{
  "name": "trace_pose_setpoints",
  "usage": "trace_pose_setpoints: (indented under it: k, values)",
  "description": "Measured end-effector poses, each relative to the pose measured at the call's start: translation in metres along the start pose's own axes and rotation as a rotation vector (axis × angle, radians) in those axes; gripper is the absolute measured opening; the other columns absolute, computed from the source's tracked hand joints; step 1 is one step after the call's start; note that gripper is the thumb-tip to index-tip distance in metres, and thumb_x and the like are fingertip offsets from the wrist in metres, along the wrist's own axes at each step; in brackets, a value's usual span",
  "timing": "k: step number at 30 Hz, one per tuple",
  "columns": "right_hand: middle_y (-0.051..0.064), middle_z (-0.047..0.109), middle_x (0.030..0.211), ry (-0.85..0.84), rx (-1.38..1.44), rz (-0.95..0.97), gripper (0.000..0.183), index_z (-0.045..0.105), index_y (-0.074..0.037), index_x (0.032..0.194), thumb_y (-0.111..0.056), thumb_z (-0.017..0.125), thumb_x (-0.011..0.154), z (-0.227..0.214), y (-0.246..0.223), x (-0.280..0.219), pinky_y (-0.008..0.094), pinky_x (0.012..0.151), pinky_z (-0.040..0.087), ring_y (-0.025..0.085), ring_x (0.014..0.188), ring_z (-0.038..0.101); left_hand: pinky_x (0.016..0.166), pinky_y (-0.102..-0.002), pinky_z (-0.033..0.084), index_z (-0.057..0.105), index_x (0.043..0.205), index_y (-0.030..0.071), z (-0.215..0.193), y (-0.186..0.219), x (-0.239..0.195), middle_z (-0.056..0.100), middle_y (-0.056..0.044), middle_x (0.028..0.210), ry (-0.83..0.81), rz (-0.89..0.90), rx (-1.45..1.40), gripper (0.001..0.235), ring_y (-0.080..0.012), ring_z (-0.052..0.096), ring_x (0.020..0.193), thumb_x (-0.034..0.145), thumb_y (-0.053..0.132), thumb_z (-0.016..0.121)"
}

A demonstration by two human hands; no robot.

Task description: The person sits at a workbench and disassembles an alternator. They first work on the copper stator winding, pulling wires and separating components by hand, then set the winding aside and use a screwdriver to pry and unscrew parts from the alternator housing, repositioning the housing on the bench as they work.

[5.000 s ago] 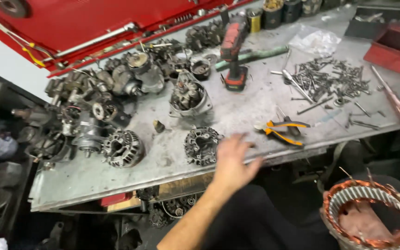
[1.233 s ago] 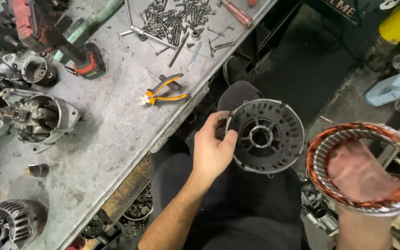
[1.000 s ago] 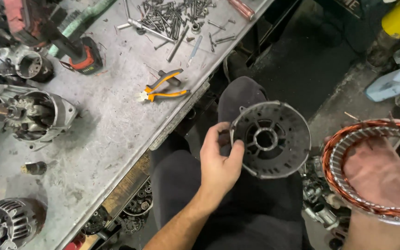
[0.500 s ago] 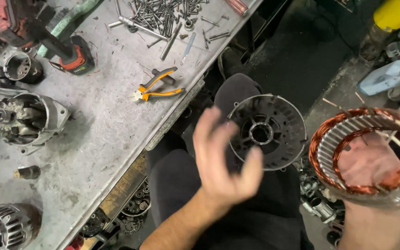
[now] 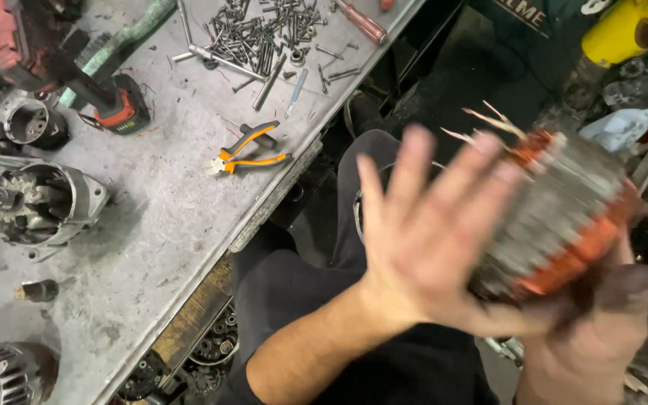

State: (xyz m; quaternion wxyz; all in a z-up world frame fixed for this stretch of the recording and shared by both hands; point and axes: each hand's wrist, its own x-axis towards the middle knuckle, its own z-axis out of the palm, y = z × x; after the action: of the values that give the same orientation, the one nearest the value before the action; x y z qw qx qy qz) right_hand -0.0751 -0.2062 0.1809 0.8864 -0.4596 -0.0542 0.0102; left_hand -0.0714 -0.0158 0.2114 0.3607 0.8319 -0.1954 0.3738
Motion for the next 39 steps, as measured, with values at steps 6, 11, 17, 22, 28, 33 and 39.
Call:
trace_pose_setpoints:
  k: [6,11,17,22,28,33,39]
  values:
    - [0.020,0.049,0.145,-0.133,-0.588,-0.417,0.085,0.042,0.001,0.146,-0.060,0.072,0.095,0.014,0.005,0.024,0.044,0.109,0.049,0.029,0.124,0.054,0.134,-0.053,0.007,0.052,0.146,-0.001,-0.011,-0.032,-0.018,0.064,-0.015,0.142,0.086,-0.392,-0.553,0.063,-0.0334,0.037,0.152,0.094,0.031,0.067]
    - [0.015,0.050,0.142,-0.255,-0.628,-0.528,0.084,0.041,0.002,0.151,-0.050,0.073,0.093,0.033,0.014,0.033,0.039,0.116,0.052,0.027,0.131,0.059,0.138,-0.049,0.010,0.054,0.147,-0.006,-0.020,-0.019,-0.019,0.068,-0.016,0.139,0.059,-0.579,-0.904,0.059,-0.0350,0.044,0.149,0.099,0.026,0.065]
    - [0.028,0.050,0.145,-0.113,-0.129,-0.162,0.089,0.034,0.011,0.154,-0.023,0.077,0.085,0.040,0.027,0.033,0.047,0.123,0.045,0.036,0.135,0.056,0.138,-0.052,0.004,0.040,0.154,-0.005,-0.013,-0.015,-0.027,0.053,-0.019,0.155,0.079,-0.518,-0.654,0.084,-0.0357,0.032,0.161,0.101,0.059,0.051]
    - [0.032,0.053,0.143,0.050,-0.076,-0.137,0.079,0.035,0.018,0.151,-0.014,0.063,0.084,0.047,0.030,0.018,0.047,0.125,0.046,0.038,0.131,0.055,0.134,-0.052,0.005,0.031,0.156,-0.009,0.009,-0.016,-0.037,0.052,-0.028,0.156,0.244,-0.564,-0.708,0.114,-0.0397,0.044,0.152,0.092,0.085,0.045]
    - [0.037,0.050,0.146,-0.080,-0.089,-0.103,0.078,0.036,0.018,0.149,-0.020,0.064,0.088,0.019,0.029,0.039,0.049,0.127,0.042,0.039,0.132,0.053,0.129,-0.053,0.022,0.040,0.146,-0.008,0.012,-0.031,-0.050,0.058,-0.028,0.146,0.235,-0.484,-0.602,0.111,-0.0404,0.058,0.143,0.085,0.085,0.050]
    - [0.042,0.046,0.148,-0.300,0.001,0.036,0.080,0.036,0.018,0.149,-0.025,0.070,0.090,0.000,0.031,0.052,0.054,0.126,0.039,0.046,0.138,0.052,0.119,-0.051,0.042,0.054,0.133,-0.003,0.021,-0.046,-0.063,0.063,-0.026,0.129,0.304,-0.382,-0.425,0.094,-0.0384,0.065,0.121,0.081,0.075,0.063]
    - [0.041,0.047,0.147,-0.370,-0.063,0.033,0.080,0.039,0.017,0.146,-0.032,0.070,0.091,-0.001,0.036,0.071,0.054,0.125,0.044,0.045,0.135,0.054,0.113,-0.042,0.047,0.047,0.142,-0.008,0.018,-0.046,-0.055,0.057,-0.027,0.144,0.203,-0.420,-0.608,0.095,-0.0359,0.061,0.129,0.093,0.072,0.057]
